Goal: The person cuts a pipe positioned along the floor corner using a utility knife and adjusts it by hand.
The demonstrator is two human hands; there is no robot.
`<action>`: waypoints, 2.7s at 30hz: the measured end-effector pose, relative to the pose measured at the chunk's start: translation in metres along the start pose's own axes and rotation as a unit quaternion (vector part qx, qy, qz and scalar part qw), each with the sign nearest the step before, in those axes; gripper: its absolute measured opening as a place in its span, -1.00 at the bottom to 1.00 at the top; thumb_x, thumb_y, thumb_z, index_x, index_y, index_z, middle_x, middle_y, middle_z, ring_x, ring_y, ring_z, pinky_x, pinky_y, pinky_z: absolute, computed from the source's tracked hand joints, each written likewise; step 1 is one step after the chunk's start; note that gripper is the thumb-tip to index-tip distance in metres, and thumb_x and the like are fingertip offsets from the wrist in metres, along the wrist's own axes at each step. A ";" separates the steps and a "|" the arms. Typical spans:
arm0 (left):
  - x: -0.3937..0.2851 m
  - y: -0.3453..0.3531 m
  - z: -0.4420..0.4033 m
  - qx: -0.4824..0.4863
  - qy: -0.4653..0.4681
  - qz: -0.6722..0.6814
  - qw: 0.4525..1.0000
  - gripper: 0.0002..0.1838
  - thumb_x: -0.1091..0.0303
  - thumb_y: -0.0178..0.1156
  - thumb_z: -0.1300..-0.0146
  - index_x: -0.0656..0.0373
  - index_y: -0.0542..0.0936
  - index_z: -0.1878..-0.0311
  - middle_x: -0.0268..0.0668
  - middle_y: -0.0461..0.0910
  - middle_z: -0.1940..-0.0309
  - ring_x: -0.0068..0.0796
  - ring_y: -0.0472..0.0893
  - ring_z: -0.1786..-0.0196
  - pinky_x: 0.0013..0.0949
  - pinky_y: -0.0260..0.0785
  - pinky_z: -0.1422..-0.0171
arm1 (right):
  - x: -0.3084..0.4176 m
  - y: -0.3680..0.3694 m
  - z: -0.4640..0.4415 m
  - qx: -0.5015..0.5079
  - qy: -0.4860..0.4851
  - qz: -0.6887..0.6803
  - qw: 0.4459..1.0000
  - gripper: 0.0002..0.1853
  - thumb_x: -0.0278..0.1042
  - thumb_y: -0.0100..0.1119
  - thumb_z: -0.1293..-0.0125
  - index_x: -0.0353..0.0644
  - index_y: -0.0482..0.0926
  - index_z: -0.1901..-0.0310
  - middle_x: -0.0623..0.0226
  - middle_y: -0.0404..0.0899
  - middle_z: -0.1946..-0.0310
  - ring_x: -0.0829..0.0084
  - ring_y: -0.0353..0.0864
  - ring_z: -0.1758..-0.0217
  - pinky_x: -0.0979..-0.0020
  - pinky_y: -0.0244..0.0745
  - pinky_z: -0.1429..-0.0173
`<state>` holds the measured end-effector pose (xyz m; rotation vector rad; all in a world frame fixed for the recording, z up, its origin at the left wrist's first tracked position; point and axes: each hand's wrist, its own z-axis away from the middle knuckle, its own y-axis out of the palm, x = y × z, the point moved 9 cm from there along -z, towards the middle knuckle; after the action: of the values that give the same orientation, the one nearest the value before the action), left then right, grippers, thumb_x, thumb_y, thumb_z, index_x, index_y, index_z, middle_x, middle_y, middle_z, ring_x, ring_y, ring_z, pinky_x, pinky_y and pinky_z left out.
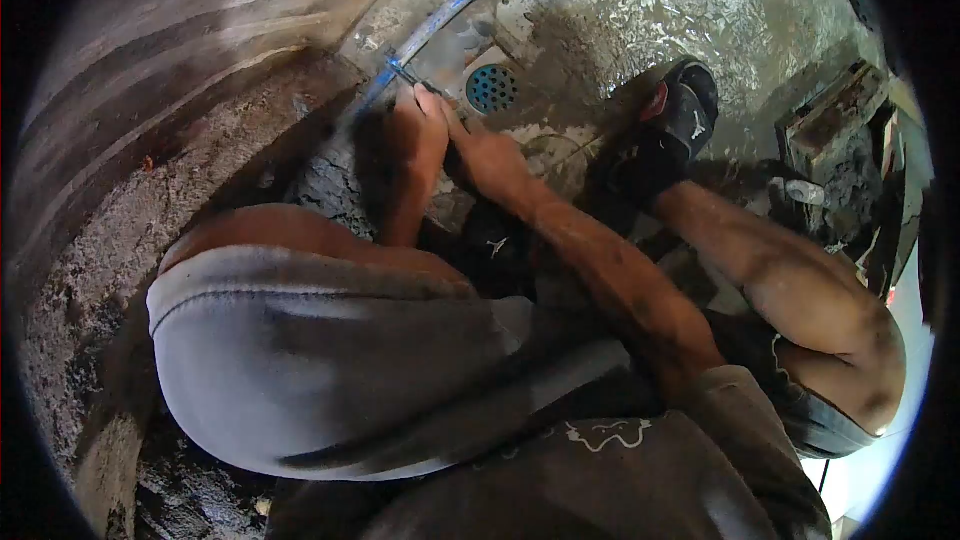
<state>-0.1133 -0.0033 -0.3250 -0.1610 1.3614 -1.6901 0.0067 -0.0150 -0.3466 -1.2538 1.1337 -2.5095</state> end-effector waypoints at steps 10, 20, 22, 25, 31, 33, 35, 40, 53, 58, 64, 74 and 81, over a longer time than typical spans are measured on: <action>0.006 -0.014 -0.021 -0.090 0.042 -0.073 0.992 -0.66 0.11 -0.02 -0.33 0.13 0.60 0.37 -0.01 0.60 0.53 0.15 0.59 0.45 0.04 0.44 0.36 | 0.017 -0.019 -0.022 -0.082 -0.022 -0.011 0.996 -0.21 -0.48 -0.03 -0.22 -0.10 -0.08 -0.48 -0.04 0.54 0.24 0.05 0.64 0.40 0.11 0.55 0.39; 0.011 -0.011 -0.025 -0.081 0.045 -0.038 0.995 -0.63 0.10 -0.04 -0.35 0.17 0.61 0.35 0.05 0.60 0.45 0.15 0.60 0.37 0.06 0.44 0.33 | 0.016 -0.023 -0.022 -0.073 -0.004 -0.016 0.997 -0.20 -0.43 0.04 -0.19 -0.04 -0.02 -0.48 0.11 0.54 0.45 0.06 0.59 0.48 0.08 0.49 0.45; 0.009 -0.012 -0.023 -0.070 0.040 -0.042 0.996 -0.61 0.09 -0.06 -0.36 0.17 0.61 0.35 0.06 0.60 0.43 0.17 0.59 0.35 0.07 0.43 0.30 | 0.012 -0.017 -0.021 -0.027 0.024 -0.037 0.999 -0.20 -0.42 0.06 -0.18 -0.02 0.00 -0.47 0.10 0.52 0.42 0.05 0.59 0.47 0.07 0.49 0.43; 0.007 -0.011 -0.025 -0.076 0.046 -0.036 0.995 -0.60 0.08 -0.07 -0.37 0.17 0.61 0.35 0.07 0.59 0.43 0.20 0.59 0.34 0.08 0.43 0.27 | 0.012 -0.029 -0.017 -0.105 0.001 -0.073 0.992 -0.19 -0.40 0.09 -0.17 0.04 0.01 -0.47 0.04 0.50 0.34 0.01 0.60 0.41 0.04 0.49 0.40; 0.010 -0.010 -0.022 -0.031 0.011 -0.040 0.999 -0.61 0.10 -0.04 -0.35 0.21 0.58 0.39 0.08 0.58 0.41 0.20 0.57 0.30 0.06 0.40 0.25 | 0.004 -0.015 -0.007 -0.001 0.027 -0.040 0.999 -0.25 -0.37 0.06 -0.21 0.05 0.03 -0.45 -0.01 0.52 0.30 -0.08 0.60 0.36 0.00 0.51 0.31; -0.002 -0.012 -0.014 -0.030 0.052 -0.090 0.994 -0.61 0.09 -0.05 -0.35 0.19 0.58 0.37 0.08 0.59 0.41 0.19 0.58 0.28 0.06 0.40 0.25 | 0.000 -0.020 -0.010 -0.061 0.021 -0.103 0.993 -0.39 -0.33 0.01 -0.26 -0.06 0.15 -0.36 -0.07 0.55 0.29 -0.10 0.61 0.33 -0.02 0.51 0.26; -0.002 -0.009 -0.013 -0.019 0.049 -0.104 0.993 -0.61 0.09 -0.06 -0.35 0.18 0.59 0.36 0.09 0.59 0.40 0.18 0.59 0.28 0.06 0.41 0.25 | -0.010 -0.009 -0.013 -0.042 0.052 -0.130 0.989 -0.52 -0.28 -0.03 -0.29 -0.16 0.26 -0.24 -0.13 0.58 0.28 -0.12 0.62 0.29 -0.04 0.51 0.21; -0.004 -0.011 -0.009 -0.021 -0.025 -0.103 0.994 -0.63 0.11 -0.07 -0.33 0.17 0.60 0.37 0.06 0.61 0.45 0.14 0.62 0.33 0.05 0.46 0.24 | -0.010 -0.017 -0.019 0.066 0.139 -0.131 0.979 -0.67 -0.19 -0.11 -0.34 -0.32 0.43 0.09 -0.21 0.58 0.24 -0.15 0.61 0.17 -0.05 0.49 0.10; -0.021 -0.002 -0.003 -0.025 0.035 -0.066 0.997 -0.60 0.15 -0.10 -0.37 0.27 0.58 0.34 0.14 0.60 0.44 0.20 0.60 0.31 0.07 0.43 0.23 | -0.019 -0.009 -0.013 0.051 0.133 -0.167 0.976 -0.67 -0.15 -0.14 -0.34 -0.32 0.36 0.15 -0.21 0.59 0.27 -0.19 0.59 0.16 -0.09 0.44 0.09; -0.012 0.005 0.002 0.030 -0.039 -0.114 0.992 -0.60 0.15 -0.12 -0.39 0.29 0.57 0.29 0.17 0.59 0.41 0.23 0.59 0.29 0.08 0.42 0.23 | -0.020 0.006 -0.013 0.048 0.109 -0.151 0.981 -0.70 -0.20 -0.13 -0.33 -0.31 0.34 0.12 -0.19 0.61 0.29 -0.17 0.62 0.19 -0.11 0.45 0.10; 0.001 0.014 -0.005 0.004 -0.004 -0.029 1.000 -0.59 0.13 -0.14 -0.39 0.27 0.56 0.33 0.16 0.59 0.42 0.23 0.59 0.30 0.09 0.41 0.25 | -0.018 0.005 -0.013 0.065 0.140 -0.138 0.978 -0.69 -0.19 -0.12 -0.33 -0.28 0.31 0.08 -0.19 0.61 0.30 -0.17 0.62 0.19 -0.11 0.45 0.09; 0.008 0.006 -0.028 -0.061 0.052 -0.102 0.992 -0.62 0.12 -0.09 -0.36 0.21 0.56 0.37 0.09 0.59 0.49 0.16 0.60 0.37 0.08 0.43 0.29 | -0.005 -0.014 -0.037 -0.022 0.069 -0.174 0.982 -0.67 -0.16 -0.13 -0.36 -0.29 0.34 0.06 -0.19 0.60 0.31 -0.14 0.61 0.18 -0.07 0.45 0.06; -0.021 -0.003 -0.010 -0.031 0.078 -0.154 0.985 -0.62 0.16 -0.08 -0.35 0.26 0.59 0.33 0.10 0.61 0.37 0.13 0.61 0.25 0.08 0.41 0.12 | -0.017 -0.010 -0.021 -0.017 0.111 -0.182 0.977 -0.70 -0.19 -0.09 -0.35 -0.28 0.33 0.09 -0.22 0.57 0.32 -0.25 0.54 0.20 -0.10 0.42 0.13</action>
<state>-0.1092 0.0184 -0.3177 -0.2934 1.5700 -1.9488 0.0045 0.0116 -0.3587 -1.3198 1.0751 -2.9746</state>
